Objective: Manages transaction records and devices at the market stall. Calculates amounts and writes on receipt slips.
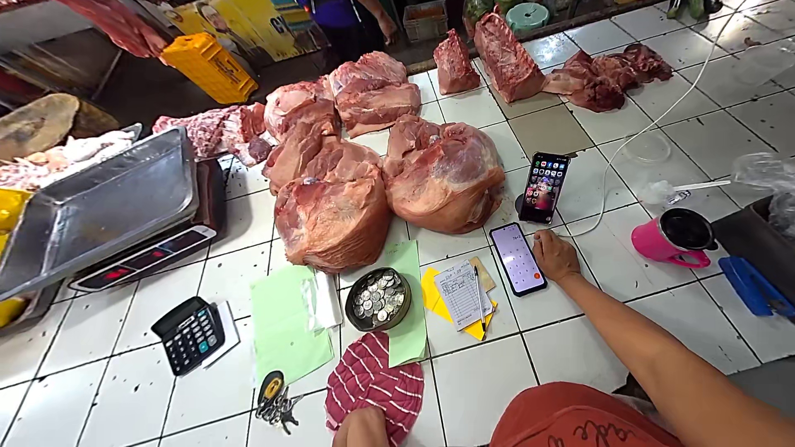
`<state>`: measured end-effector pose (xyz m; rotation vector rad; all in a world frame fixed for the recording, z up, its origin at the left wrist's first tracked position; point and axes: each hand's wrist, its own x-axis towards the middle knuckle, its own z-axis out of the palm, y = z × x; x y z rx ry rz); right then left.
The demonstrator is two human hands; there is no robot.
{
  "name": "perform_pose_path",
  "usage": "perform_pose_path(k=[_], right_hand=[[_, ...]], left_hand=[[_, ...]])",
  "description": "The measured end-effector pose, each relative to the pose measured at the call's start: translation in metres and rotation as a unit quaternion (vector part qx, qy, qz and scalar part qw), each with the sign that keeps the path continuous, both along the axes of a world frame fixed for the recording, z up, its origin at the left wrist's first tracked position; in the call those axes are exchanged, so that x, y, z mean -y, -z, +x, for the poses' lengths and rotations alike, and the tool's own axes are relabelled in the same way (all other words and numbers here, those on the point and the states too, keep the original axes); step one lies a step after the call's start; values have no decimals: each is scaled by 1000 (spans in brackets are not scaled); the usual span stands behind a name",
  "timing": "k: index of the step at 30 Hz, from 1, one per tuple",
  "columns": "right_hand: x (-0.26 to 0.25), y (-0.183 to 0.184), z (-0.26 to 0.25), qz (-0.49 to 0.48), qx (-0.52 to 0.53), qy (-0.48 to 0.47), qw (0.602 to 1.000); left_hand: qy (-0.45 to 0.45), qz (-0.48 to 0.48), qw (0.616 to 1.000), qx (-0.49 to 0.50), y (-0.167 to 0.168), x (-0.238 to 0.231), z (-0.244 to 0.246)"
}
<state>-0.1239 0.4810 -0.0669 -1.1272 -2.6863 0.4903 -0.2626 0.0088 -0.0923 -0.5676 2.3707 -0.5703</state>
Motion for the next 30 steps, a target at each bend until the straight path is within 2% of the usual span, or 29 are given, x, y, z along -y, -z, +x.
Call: perform_pose_path(k=[2,6,12,15,21,24,28,30], right_hand=[[-1,0,1,-5,9,-3,1000],[-2,2,1,3,18,-9,1000],[-3,6,1,-5,8,1,1000],[-3,9,3,-13,-43,10,999],[-7,5,11,-57,-112,127,984],[-2,5,20,-56,-127,143,980],[14,17,43,-18,-121,34,992],[22,19,52,2,-122,-5,992]], left_hand=[[-31,12,999,0,-14,-9,-1],[-1,-12,1000,24,-36,-28,4],[-51,-18,998,-11,-31,-30,0],[-23,-34,999,8,-32,-31,0],[-173,31,974,-146,-36,-36,0],[-280,108,918,-261,-37,-37,3],[-379,262,797,-389,-39,-32,14],[-419,293,747,-424,-40,-30,19]])
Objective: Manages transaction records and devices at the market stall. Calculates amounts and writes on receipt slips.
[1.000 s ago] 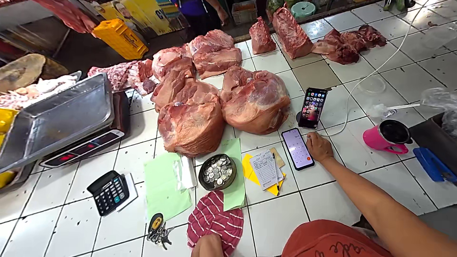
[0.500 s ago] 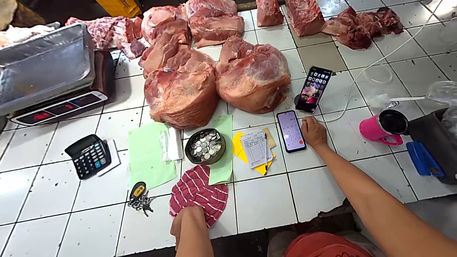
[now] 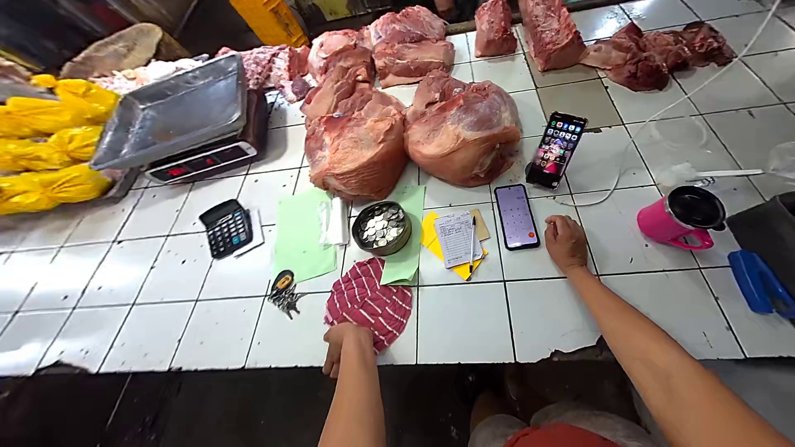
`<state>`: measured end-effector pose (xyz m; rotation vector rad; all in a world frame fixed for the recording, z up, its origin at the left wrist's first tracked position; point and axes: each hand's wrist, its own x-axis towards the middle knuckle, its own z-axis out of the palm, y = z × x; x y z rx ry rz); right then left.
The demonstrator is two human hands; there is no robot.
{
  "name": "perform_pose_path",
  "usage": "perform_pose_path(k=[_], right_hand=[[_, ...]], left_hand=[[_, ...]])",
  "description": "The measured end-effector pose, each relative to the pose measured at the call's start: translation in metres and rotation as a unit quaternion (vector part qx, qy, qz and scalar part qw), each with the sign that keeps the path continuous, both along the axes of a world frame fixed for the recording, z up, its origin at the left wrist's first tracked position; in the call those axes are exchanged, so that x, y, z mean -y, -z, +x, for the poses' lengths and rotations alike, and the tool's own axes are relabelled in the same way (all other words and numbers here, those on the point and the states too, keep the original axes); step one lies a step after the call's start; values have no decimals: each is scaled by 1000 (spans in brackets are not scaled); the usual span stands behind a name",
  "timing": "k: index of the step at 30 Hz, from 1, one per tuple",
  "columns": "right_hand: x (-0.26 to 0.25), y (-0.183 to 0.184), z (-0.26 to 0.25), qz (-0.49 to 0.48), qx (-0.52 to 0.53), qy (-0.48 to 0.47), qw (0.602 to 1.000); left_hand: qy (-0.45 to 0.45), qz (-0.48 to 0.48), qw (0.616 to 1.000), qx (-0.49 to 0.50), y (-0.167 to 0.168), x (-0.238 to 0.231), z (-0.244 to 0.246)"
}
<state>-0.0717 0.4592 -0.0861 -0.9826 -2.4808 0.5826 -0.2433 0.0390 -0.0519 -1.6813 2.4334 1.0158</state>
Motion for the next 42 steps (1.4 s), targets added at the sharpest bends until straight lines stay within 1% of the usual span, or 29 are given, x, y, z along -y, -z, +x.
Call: perform_pose_path(k=[3,5,6,7,9,10,12,14,16,18,20,22,24,25,26,28,31,34,38,40,42], right_hand=[[10,-1,11,-2,-19,-13,1000],[15,-1,15,-10,-32,-13,999],[16,-1,17,-13,-34,-15,999],[18,-1,18,-13,-39,-19,999],[19,-2,18,-13,-45,-23,999],[21,-2,17,-15,-45,-21,999],[23,-4,16,-22,-36,-16,999],[27,-5,13,-28,-29,-10,999],[32,-6,11,-31,-23,-4,999],[40,-6,6,-38,-23,5,999],[49,-6,-2,-34,-32,25,999],[58,-5,-7,-21,-34,44,998],[61,-5,-12,-6,-22,54,998],[62,-6,-14,4,-10,51,999],[63,-6,-16,15,4,39,999],[63,-6,-19,38,21,14,999],[61,-11,-32,38,41,-18,998],[60,-25,-51,10,75,-26,997],[61,-27,-64,12,124,-14,992],[63,-24,-65,15,119,-2,993],[63,-21,-63,17,98,7,995]], left_hand=[[-19,43,998,-35,-9,4,20],[-4,86,993,-86,-8,13,44],[22,102,987,-124,-2,22,60],[60,96,982,-153,4,31,78],[144,76,971,-172,12,52,116],[169,75,967,-175,14,63,135],[185,67,964,-182,15,75,165],[227,61,953,-191,10,83,180],[311,70,930,-186,-5,79,183],[413,90,883,-205,-17,67,174],[516,126,807,-260,-17,48,155],[607,137,724,-298,-14,20,132],[692,105,642,-312,-13,-14,103],[727,80,607,-312,-14,-32,89],[754,63,576,-308,-17,-50,76],[791,64,525,-307,-17,-83,56],[818,83,479,-308,-11,-119,38],[828,68,443,-337,3,-138,33],[834,50,411,-364,28,-148,32],[847,36,398,-349,36,-150,33],[858,22,392,-331,37,-152,33]])
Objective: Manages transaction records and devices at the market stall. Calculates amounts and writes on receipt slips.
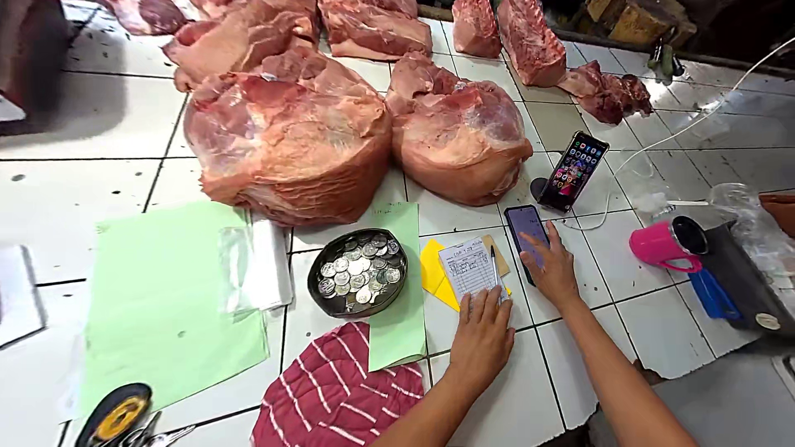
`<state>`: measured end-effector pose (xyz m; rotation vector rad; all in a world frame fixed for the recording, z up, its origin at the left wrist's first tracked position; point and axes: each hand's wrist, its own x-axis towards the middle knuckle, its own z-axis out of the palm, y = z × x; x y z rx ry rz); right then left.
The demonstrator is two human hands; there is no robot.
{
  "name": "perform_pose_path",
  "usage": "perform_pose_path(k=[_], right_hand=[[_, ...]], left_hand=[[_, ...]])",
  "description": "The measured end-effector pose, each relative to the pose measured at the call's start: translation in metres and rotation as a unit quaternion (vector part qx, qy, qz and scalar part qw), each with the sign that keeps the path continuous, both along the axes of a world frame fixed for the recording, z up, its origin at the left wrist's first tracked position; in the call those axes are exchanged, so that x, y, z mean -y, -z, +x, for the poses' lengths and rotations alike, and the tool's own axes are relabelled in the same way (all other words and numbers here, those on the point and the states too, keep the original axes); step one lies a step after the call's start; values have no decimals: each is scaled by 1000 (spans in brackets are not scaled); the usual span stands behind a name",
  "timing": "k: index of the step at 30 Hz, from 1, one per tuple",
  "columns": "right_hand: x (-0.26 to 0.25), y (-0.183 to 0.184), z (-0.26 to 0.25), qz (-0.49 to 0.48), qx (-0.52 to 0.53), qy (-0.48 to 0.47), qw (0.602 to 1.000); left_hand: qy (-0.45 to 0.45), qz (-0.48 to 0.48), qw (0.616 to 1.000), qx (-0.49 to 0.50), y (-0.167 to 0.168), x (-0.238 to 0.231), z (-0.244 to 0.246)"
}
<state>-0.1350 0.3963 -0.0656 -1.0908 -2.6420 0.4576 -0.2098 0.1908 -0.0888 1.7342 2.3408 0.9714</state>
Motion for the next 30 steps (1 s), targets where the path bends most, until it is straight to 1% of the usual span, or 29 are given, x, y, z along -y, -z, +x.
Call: perform_pose_path(k=[2,6,9,11,15,19,21,24,25,27,28,30], right_hand=[[1,4,4,-1,-12,9,1000],[13,-2,3,-54,-19,43,997],[24,-5,-5,-40,5,53,998],[27,-4,-12,-21,3,68,997],[24,-7,-26,-41,-35,127,990],[14,-20,-37,-88,-33,174,980],[11,-26,-33,-82,-42,153,984],[18,-33,-20,-4,-32,26,999],[23,-37,-18,-12,-11,-23,1000],[35,-44,-16,-87,39,-96,991],[41,-46,-17,-116,66,-110,985],[52,-47,-20,-142,116,-110,977]], left_hand=[[0,-7,1000,8,-1,-1,-1],[-15,11,1000,-1,2,-4,-1],[-25,18,999,-10,1,-6,-1],[-34,19,999,-12,1,-8,-2],[-23,13,1000,-1,-1,-8,-5],[-18,28,999,2,0,-6,-7],[-18,25,999,-9,1,-5,-6],[-21,31,999,-17,2,-6,-6],[-22,38,999,-13,2,-6,-6],[-30,61,998,3,-1,-5,-9],[-42,72,996,9,-2,-4,-12],[-67,73,995,15,-4,-3,-21]])
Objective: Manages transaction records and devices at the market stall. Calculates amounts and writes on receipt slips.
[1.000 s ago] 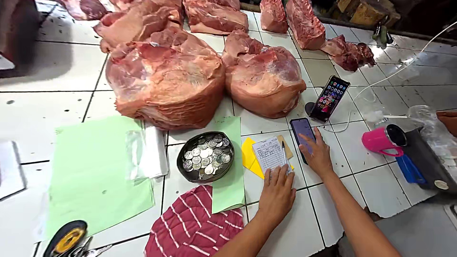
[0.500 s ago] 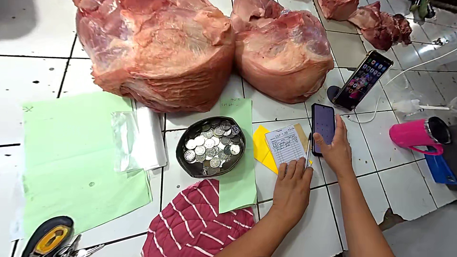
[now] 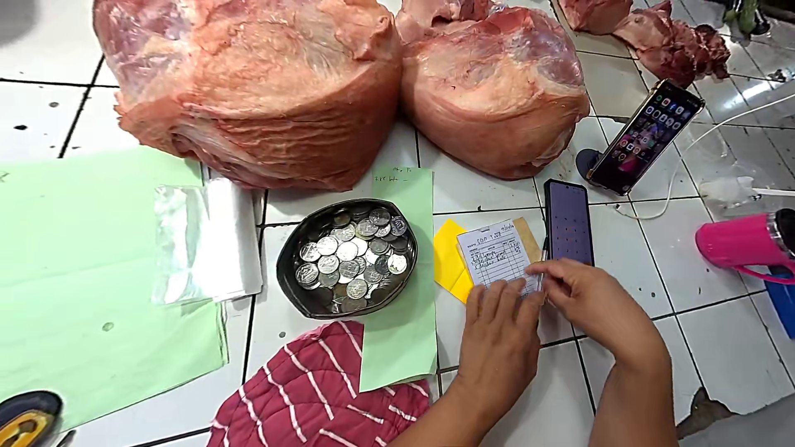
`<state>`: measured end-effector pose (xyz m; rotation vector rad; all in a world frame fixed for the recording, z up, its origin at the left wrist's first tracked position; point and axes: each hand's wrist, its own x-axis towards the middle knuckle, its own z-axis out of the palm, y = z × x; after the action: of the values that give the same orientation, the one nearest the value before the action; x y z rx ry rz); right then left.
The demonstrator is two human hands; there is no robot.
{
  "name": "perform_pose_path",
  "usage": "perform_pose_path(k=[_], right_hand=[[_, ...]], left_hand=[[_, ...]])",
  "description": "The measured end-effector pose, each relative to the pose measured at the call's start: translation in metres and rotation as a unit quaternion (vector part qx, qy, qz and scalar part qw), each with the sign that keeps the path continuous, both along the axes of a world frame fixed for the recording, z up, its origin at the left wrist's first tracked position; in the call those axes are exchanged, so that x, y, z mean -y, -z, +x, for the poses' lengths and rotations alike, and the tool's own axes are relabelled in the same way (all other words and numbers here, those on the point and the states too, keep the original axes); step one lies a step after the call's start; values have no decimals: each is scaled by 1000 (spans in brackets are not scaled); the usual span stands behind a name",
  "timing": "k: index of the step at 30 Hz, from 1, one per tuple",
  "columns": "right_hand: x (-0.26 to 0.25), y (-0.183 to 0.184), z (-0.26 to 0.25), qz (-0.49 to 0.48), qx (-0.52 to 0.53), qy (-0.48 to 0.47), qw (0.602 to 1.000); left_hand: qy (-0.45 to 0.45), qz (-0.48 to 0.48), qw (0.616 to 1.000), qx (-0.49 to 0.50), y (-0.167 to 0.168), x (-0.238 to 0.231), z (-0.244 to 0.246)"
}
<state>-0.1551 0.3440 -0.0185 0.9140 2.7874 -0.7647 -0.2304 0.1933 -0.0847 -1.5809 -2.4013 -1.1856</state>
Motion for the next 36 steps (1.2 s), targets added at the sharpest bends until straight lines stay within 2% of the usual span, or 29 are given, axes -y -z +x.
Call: perform_pose_path(k=[6,10,15,16,18,20,22,25,27,30,32,36], right_hand=[[7,-1,-2,6,66,35,997],[4,-3,1,-10,41,16,999],[2,-8,1,-26,63,6,998],[0,-6,2,-17,40,3,999],[-4,4,7,30,-91,3,995],[-8,16,3,67,-272,33,959],[-7,26,-9,66,-428,85,898],[-1,39,-23,10,-558,135,819],[8,44,-33,-39,-599,174,780],[16,55,-44,-104,-630,193,745],[19,61,-48,-146,-621,209,741],[19,59,-51,-195,-569,245,760]], left_hand=[[6,-69,998,-2,2,6,-28],[42,-46,998,2,1,8,-35],[31,7,999,2,1,5,-34],[29,13,999,10,1,6,-33],[22,30,999,28,0,6,-32],[12,59,996,67,-1,6,-31],[-4,99,985,140,-2,6,-31],[-27,138,968,208,-4,4,-33],[-7,126,976,176,-4,5,-36],[41,4,995,92,-1,9,-36],[38,-41,997,59,1,9,-31],[13,-29,997,74,0,8,-33]])
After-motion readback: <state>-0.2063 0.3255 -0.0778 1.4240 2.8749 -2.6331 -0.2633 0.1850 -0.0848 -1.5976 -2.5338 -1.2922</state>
